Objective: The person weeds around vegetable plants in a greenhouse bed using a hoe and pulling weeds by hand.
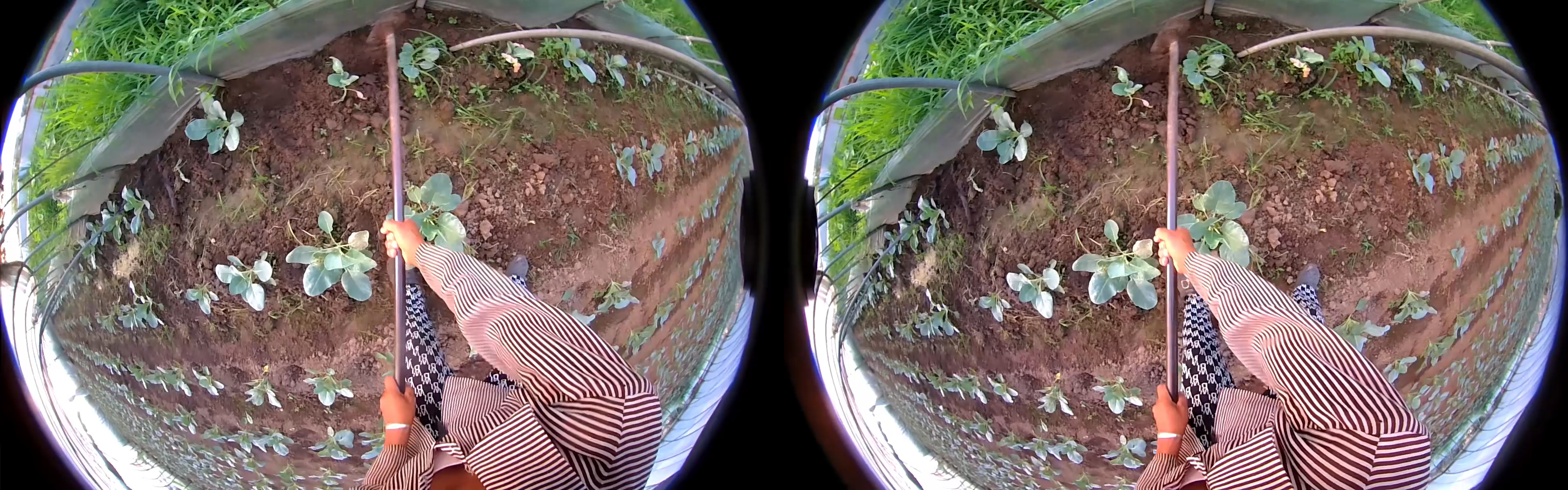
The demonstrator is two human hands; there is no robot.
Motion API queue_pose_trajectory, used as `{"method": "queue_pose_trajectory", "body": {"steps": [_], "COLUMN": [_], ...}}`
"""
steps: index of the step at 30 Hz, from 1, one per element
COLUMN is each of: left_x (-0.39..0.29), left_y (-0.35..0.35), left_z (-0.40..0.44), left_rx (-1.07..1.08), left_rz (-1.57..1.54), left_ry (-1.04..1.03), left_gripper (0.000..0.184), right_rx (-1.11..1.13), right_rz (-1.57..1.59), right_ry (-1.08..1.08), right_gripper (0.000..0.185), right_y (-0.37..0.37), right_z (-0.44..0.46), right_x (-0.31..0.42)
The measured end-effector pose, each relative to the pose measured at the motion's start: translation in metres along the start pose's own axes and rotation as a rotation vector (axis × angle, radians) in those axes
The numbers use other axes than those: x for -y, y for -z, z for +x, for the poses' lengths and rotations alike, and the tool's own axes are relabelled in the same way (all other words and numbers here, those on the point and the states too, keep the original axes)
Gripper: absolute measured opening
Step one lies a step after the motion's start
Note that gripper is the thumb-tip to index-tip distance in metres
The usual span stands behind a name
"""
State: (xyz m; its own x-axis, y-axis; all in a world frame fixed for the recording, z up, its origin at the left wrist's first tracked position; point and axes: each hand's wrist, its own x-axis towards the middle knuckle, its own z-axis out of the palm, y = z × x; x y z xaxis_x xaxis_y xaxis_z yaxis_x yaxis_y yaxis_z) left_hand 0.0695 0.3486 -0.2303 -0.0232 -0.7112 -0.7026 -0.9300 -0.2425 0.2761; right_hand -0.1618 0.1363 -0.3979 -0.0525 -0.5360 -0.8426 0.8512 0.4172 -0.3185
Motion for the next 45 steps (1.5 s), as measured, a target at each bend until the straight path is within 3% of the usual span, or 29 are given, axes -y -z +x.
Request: {"method": "queue_pose_trajectory", "body": {"steps": [4, 6, 8, 11, 14, 16, 18, 20, 22, 23, 29, 33, 37, 40, 42, 45], "left_x": [-0.03, -0.019, 0.007, 0.016, 0.011, -0.015, -0.068, -0.109, -0.111, -0.109, -0.062, -0.054, -0.067, -0.06, -0.056, -0.049], "left_y": [-0.003, 0.003, -0.005, -0.011, -0.03, -0.046, -0.054, -0.073, -0.09, -0.083, -0.045, -0.071, -0.077, -0.081, -0.075, -0.069], "left_z": [-0.029, -0.056, -0.076, -0.066, -0.038, -0.009, 0.015, 0.019, 0.004, -0.007, -0.035, -0.005, 0.02, -0.019, -0.031, -0.036], "left_rx": [0.069, 0.078, 0.036, -0.014, -0.03, 0.022, 0.138, 0.186, 0.261, 0.282, 0.256, 0.192, 0.32, 0.309, 0.33, 0.385], "left_rz": [-0.115, -0.077, 0.034, -0.034, -0.138, -0.174, -0.163, -0.172, -0.2, -0.164, -0.112, -0.089, -0.147, -0.089, -0.128, -0.172], "left_ry": [0.0, 0.075, 0.098, 0.062, -0.094, -0.157, -0.12, -0.155, -0.172, -0.107, -0.095, -0.135, -0.091, -0.109, -0.074, 0.014], "left_gripper": [0.029, 0.028, 0.026, 0.022, 0.021, 0.026, 0.029, 0.028, 0.03, 0.031, 0.035, 0.04, 0.043, 0.036, 0.036, 0.031], "right_rx": [-0.052, -0.162, -0.047, -0.045, -0.115, -0.242, -0.188, -0.271, -0.374, -0.392, -0.267, -0.195, -0.404, -0.453, -0.43, -0.415], "right_rz": [-0.102, -0.075, 0.023, 0.027, -0.044, -0.188, -0.216, -0.246, -0.405, -0.335, -0.186, -0.13, -0.277, -0.433, -0.26, -0.296], "right_ry": [0.063, -0.117, -0.167, -0.109, 0.113, 0.238, 0.269, 0.272, 0.257, 0.156, 0.099, 0.229, 0.258, 0.051, 0.096, 0.138], "right_gripper": [0.016, 0.02, 0.018, 0.019, 0.016, 0.015, 0.015, 0.016, 0.015, 0.015, 0.012, 0.011, 0.01, 0.012, 0.013, 0.015], "right_y": [0.028, 0.017, 0.022, 0.013, 0.023, 0.034, 0.059, 0.092, 0.122, 0.131, 0.108, 0.105, 0.106, 0.129, 0.135, 0.119], "right_z": [0.01, -0.027, -0.051, -0.072, -0.067, -0.052, -0.02, 0.01, 0.006, 0.011, -0.037, -0.037, -0.023, -0.025, -0.025, -0.047], "right_x": [-0.023, -0.033, -0.05, -0.027, 0.006, 0.048, 0.096, 0.12, 0.103, 0.087, 0.044, 0.071, 0.084, 0.057, 0.038, 0.041]}}
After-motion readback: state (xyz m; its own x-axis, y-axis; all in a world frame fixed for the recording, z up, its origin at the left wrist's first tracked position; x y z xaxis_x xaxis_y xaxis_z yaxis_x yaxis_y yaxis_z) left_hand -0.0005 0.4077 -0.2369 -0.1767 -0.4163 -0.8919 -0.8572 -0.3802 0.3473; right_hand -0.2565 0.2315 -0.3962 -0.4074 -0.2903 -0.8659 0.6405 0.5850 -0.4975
